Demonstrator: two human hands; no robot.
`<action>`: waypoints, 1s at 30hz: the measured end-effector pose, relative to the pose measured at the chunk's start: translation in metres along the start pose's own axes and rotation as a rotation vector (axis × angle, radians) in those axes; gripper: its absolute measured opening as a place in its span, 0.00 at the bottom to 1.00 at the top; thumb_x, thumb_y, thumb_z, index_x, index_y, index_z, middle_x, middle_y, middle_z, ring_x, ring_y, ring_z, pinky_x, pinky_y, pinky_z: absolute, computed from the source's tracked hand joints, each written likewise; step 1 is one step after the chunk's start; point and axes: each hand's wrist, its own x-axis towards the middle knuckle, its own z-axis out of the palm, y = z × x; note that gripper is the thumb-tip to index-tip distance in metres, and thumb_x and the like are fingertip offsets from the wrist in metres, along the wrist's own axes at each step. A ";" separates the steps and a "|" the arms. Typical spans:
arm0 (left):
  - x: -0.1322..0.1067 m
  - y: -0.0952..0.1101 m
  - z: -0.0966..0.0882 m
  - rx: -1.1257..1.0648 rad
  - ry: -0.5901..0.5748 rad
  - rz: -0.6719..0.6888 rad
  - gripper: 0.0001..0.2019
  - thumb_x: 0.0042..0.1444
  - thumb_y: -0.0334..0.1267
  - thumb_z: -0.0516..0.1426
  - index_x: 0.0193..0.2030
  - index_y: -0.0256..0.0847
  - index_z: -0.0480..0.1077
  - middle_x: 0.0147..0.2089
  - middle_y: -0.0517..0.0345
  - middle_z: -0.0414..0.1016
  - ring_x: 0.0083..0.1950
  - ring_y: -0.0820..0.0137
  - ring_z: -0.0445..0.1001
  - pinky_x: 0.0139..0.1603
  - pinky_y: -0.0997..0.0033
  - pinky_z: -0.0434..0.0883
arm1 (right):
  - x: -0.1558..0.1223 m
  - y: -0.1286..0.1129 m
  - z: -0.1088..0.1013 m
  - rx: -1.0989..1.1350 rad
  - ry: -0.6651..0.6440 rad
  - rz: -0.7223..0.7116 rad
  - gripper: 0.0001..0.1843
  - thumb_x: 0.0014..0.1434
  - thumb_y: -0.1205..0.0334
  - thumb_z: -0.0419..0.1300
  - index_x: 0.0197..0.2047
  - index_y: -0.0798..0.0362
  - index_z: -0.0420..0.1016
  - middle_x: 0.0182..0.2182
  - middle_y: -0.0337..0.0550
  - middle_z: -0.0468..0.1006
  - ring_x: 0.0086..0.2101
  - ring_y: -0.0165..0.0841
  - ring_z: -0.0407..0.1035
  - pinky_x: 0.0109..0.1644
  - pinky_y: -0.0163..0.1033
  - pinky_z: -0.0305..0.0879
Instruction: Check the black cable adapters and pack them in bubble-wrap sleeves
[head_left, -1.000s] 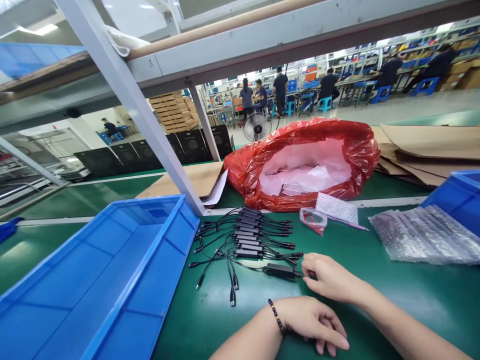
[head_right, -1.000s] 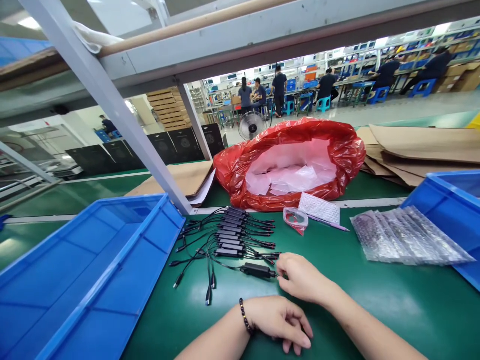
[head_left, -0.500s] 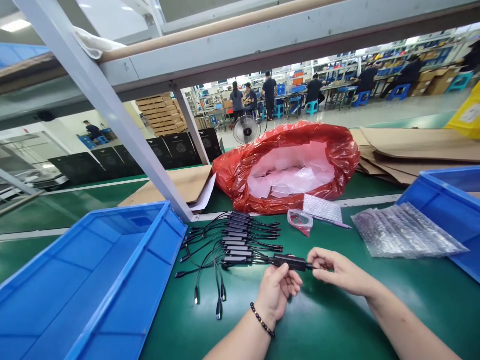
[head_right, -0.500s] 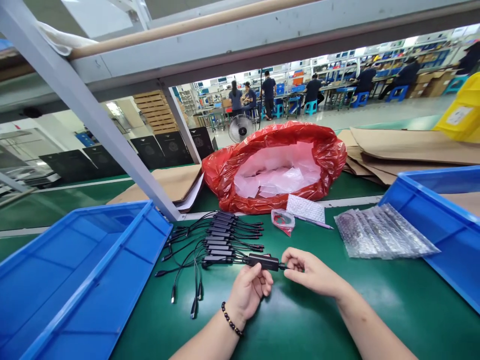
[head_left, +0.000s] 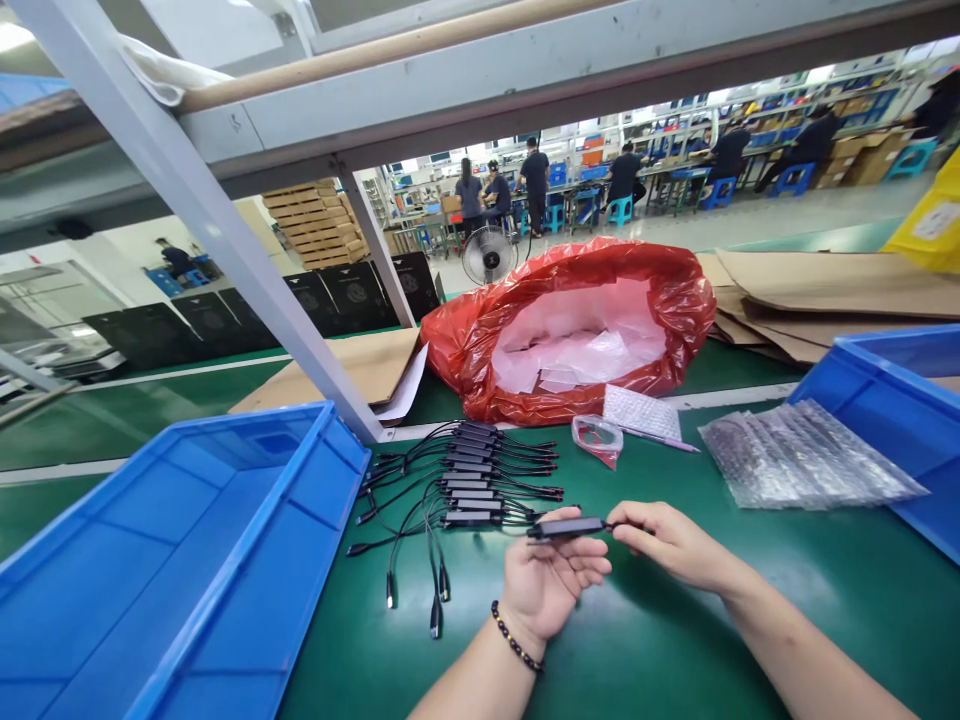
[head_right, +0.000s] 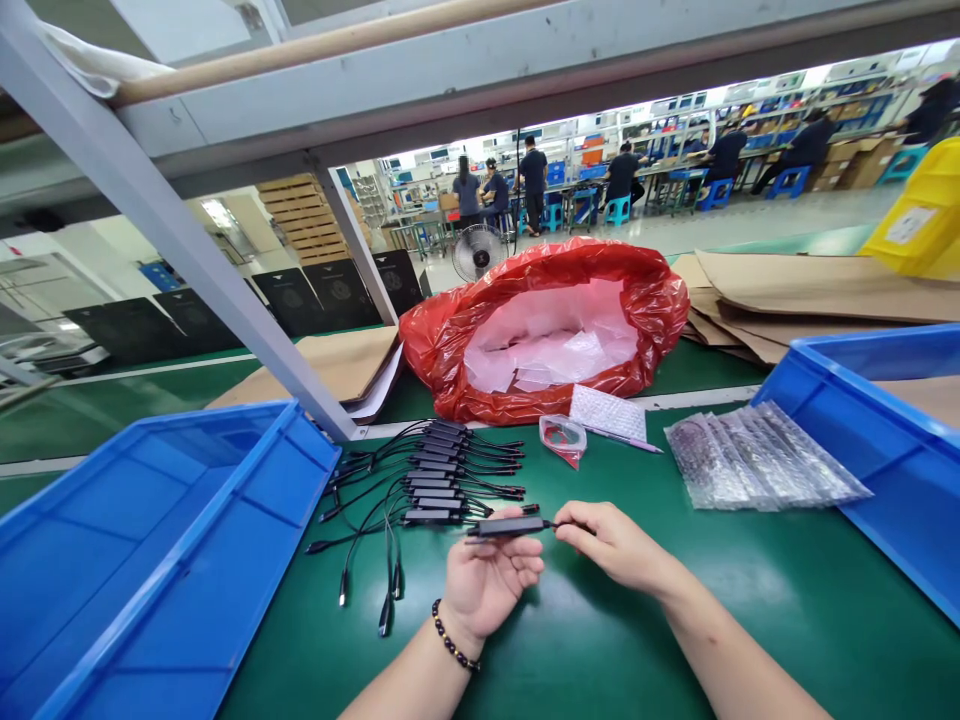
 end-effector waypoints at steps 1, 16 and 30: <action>-0.002 0.004 0.001 -0.016 -0.019 0.019 0.16 0.47 0.39 0.54 0.41 0.35 0.73 0.33 0.45 0.80 0.33 0.62 0.78 0.32 0.69 0.71 | 0.000 0.004 -0.005 -0.021 0.033 -0.030 0.17 0.59 0.50 0.49 0.31 0.53 0.70 0.24 0.39 0.70 0.27 0.31 0.64 0.32 0.35 0.60; 0.003 -0.006 0.009 0.528 0.349 0.452 0.27 0.50 0.41 0.58 0.56 0.45 0.56 0.51 0.47 0.71 0.45 0.62 0.75 0.46 0.62 0.69 | 0.006 -0.016 0.064 0.349 -0.092 0.054 0.15 0.53 0.53 0.55 0.24 0.56 0.70 0.21 0.40 0.72 0.22 0.28 0.64 0.26 0.32 0.60; 0.004 0.000 0.014 0.497 0.414 0.453 0.10 0.54 0.43 0.55 0.37 0.42 0.57 0.28 0.62 0.73 0.25 0.73 0.73 0.27 0.73 0.69 | 0.006 -0.022 0.078 0.207 -0.047 0.013 0.18 0.58 0.56 0.49 0.20 0.54 0.64 0.19 0.40 0.69 0.23 0.29 0.63 0.29 0.34 0.60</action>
